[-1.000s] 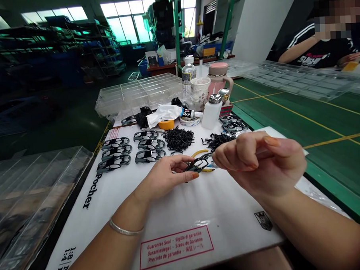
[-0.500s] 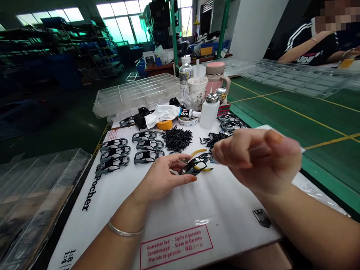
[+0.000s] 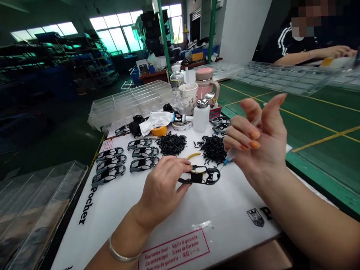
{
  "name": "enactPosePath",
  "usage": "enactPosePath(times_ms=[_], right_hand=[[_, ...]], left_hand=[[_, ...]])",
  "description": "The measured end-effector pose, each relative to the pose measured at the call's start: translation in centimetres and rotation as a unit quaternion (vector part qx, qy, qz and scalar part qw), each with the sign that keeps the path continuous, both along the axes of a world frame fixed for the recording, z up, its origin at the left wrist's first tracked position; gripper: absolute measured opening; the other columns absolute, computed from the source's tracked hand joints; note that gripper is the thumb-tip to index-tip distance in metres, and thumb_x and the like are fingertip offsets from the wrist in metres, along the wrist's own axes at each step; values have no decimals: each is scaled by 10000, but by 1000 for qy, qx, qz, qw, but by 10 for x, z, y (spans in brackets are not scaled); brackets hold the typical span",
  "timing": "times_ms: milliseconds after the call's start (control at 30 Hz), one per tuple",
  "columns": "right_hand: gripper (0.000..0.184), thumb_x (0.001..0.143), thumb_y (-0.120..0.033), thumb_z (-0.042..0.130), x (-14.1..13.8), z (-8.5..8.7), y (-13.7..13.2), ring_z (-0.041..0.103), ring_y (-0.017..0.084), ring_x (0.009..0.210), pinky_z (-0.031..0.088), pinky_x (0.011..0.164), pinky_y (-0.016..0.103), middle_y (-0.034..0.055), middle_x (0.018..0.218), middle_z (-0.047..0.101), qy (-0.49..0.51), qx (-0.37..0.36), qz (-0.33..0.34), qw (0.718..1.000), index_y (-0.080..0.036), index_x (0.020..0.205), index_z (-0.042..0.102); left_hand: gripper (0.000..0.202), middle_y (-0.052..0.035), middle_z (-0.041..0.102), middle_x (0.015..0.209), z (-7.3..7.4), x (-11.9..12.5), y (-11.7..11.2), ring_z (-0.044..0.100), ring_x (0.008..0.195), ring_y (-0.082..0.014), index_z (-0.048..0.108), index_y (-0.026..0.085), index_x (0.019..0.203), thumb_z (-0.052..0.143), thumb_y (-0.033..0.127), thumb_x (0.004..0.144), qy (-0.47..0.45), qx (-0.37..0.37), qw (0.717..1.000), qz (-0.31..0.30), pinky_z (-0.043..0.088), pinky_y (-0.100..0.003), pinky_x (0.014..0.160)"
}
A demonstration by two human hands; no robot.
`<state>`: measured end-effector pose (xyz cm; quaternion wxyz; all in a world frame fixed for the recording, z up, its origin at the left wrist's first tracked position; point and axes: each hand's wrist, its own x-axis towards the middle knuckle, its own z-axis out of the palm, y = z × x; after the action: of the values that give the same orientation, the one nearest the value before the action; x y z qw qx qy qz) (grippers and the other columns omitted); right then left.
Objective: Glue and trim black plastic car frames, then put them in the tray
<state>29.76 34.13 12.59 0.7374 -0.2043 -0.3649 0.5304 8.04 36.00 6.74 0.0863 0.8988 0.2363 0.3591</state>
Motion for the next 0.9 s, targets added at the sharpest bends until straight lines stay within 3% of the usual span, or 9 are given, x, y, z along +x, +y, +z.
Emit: enactPosePath(times_ms=[133, 300, 567, 900], right_hand=[[475, 791, -677, 580, -5, -1, -2, 151, 82, 409, 171, 403, 253, -65, 464, 237, 22, 22, 56, 998, -229, 636, 616], [518, 877, -570, 483, -6, -4, -2, 171, 69, 400, 182, 410, 220, -57, 477, 232, 51, 1, 75, 996, -181, 536, 499], [419, 854, -486, 484, -7, -6, -3, 141, 69, 363, 206, 374, 199, -76, 430, 187, 49, -4, 107, 993, -191, 559, 453], [423, 869, -459, 446, -13, -6, -4, 124, 74, 355, 198, 354, 202, -75, 424, 175, 49, 4, 110, 993, -202, 544, 360]], left_hand=[[250, -60, 667, 1078, 0, 6, -8, 578, 1020, -220, 564, 166, 970, 655, 30, 781, 31, 56, 998, -15, 536, -374, 863], [204, -63, 665, 1030, -1, 11, -15, 578, 956, -213, 531, 170, 895, 667, 55, 796, 22, 106, 994, -4, 544, -346, 791], [215, -70, 660, 1035, -2, 15, -17, 578, 940, -205, 506, 180, 885, 656, 53, 798, 32, 114, 993, -12, 535, -344, 783], [261, -76, 652, 1047, -4, 14, -18, 572, 963, -208, 500, 171, 893, 683, 29, 774, 29, 109, 993, -17, 530, -341, 812]])
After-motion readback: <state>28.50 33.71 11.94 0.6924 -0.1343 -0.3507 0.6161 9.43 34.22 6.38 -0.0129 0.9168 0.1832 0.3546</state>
